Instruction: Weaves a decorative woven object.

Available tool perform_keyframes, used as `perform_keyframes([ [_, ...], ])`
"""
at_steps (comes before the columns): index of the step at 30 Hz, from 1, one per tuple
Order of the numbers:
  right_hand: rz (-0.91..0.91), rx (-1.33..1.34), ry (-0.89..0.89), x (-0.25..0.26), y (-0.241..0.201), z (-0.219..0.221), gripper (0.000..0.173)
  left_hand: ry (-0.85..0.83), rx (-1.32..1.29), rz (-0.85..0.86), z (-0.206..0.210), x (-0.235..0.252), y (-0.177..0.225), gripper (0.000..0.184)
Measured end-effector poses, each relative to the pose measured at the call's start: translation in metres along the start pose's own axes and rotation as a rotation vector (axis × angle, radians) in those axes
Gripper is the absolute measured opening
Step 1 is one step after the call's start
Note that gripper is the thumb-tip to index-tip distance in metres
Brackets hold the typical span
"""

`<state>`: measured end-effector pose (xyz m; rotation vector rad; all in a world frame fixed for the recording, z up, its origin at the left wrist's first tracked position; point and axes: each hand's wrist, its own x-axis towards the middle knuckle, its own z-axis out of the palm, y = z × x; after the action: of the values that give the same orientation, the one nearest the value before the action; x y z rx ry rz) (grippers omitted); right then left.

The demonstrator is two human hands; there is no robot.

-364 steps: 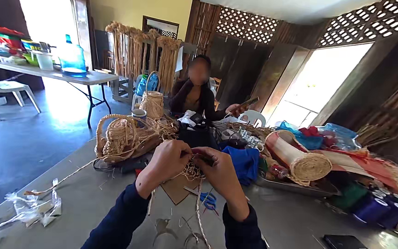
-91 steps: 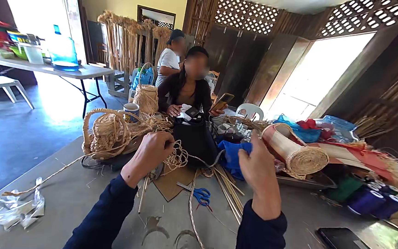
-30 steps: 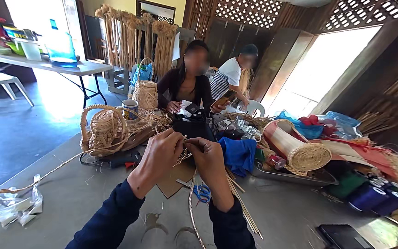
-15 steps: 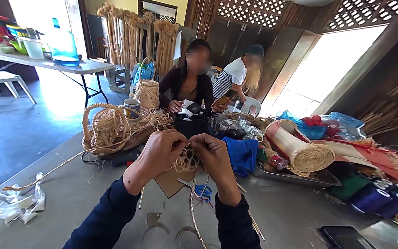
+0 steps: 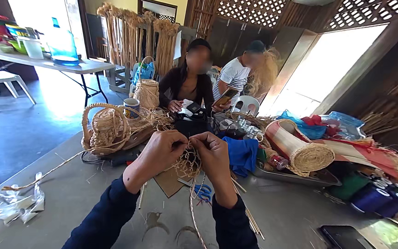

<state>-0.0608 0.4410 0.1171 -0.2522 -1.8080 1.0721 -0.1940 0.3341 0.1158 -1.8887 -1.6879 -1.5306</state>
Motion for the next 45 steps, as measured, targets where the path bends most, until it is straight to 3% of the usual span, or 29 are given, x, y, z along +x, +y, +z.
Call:
perform_keyframes([
  [6, 0.065, 0.06, 0.003, -0.001, -0.006, 0.003, 0.004, 0.023, -0.021, -0.048, 0.002, 0.0, 0.0, 0.01],
  [12, 0.016, 0.028, 0.043, -0.003, 0.002, 0.013, 0.003, -0.106, -0.136, -0.304, -0.012, 0.004, 0.003, 0.007],
  [22, -0.075, -0.017, 0.104, -0.005, 0.011, 0.022, 0.003, -0.095, -0.485, -0.416, -0.019, 0.003, -0.004, 0.033],
  [29, -0.125, -0.013, 0.102, -0.006, 0.014, 0.024, 0.003, -0.045, -0.474, -0.478, -0.017, 0.004, -0.001, 0.021],
  [33, -0.154, -0.028, 0.131, -0.007, 0.016, 0.027, 0.004, -0.049, -0.391, -0.449, -0.015, 0.004, 0.001, 0.002],
  [37, -0.148, -0.035, 0.146, -0.007, 0.017, 0.028, 0.004, -0.004, -0.344, -0.526, -0.009, 0.006, 0.005, 0.002],
  [45, 0.036, -0.006, -0.017, 0.0, 0.008, 0.009, 0.01, -0.008, -0.151, -0.467, -0.009, 0.006, 0.006, 0.003],
])
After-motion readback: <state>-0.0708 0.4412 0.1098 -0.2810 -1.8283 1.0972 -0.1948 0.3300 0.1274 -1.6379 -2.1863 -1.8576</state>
